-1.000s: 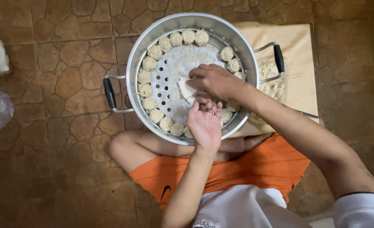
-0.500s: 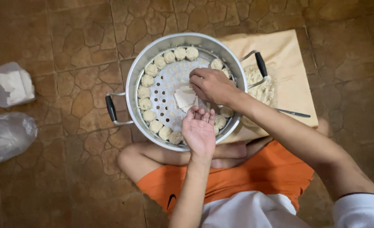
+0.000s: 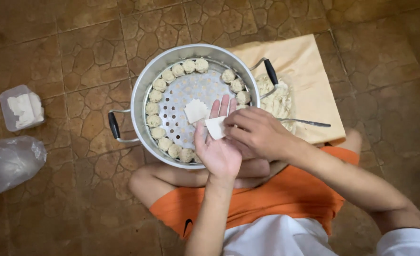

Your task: Manually assembling dumplings by portioning filling onto wrappers and arranging them in a steamer pot.

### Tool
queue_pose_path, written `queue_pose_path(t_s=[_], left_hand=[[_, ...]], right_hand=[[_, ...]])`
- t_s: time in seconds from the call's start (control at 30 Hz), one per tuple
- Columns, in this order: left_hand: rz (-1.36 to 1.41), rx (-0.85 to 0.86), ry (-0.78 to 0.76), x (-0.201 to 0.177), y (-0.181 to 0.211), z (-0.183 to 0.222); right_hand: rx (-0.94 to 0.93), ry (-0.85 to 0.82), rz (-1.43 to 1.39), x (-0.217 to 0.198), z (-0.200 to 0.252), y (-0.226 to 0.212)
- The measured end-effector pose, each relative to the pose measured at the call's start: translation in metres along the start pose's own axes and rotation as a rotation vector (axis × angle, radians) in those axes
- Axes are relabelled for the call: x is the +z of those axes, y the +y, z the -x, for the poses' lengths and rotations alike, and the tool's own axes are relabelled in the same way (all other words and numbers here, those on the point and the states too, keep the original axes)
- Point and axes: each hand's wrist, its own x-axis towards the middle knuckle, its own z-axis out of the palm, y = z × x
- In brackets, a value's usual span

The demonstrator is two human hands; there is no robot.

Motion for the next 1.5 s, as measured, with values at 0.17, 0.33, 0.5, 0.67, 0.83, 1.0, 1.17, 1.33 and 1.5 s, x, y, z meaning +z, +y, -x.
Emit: queue_pose_path(t_s=[0.17, 0.33, 0.5, 0.67, 0.83, 1.0, 1.17, 1.33, 1.5], left_hand=[[-0.093, 0.007, -0.094, -0.008, -0.020, 0.004], [-0.102, 0.004, -0.104, -0.014, -0.035, 0.010], [-0.079, -0.008, -0.151, -0.020, -0.044, 0.013], [-0.100, -0.003, -0.118, -0.019, -0.051, 0.014], [-0.078, -0.009, -0.088, -0.022, -0.054, 0.018], [-0.006, -0.054, -0.068, -0.015, -0.050, 0.028], [0.072, -0.071, -0.046, -0.022, -0.045, 0.024], [0.135, -0.085, 0.000, -0.034, -0.036, 0.018], [0.122, -0.126, -0.040, -0.066, -0.028, 0.005]], right_hand=[[0.006, 0.025, -0.035, -0.028, 0.011, -0.009], [0.031, 0.023, -0.070, -0.037, 0.030, -0.010], [0.028, 0.029, -0.067, -0.042, 0.045, -0.009], [0.069, 0.036, -0.062, -0.059, 0.043, -0.020], [0.059, 0.020, -0.069, -0.050, 0.053, -0.023], [0.025, 0.014, 0.029, -0.056, 0.051, -0.032], [-0.027, -0.018, 0.084, -0.055, 0.050, -0.037], [0.052, -0.026, 0.040, -0.064, 0.073, -0.026], [0.438, -0.169, 0.205, -0.088, 0.115, 0.009]])
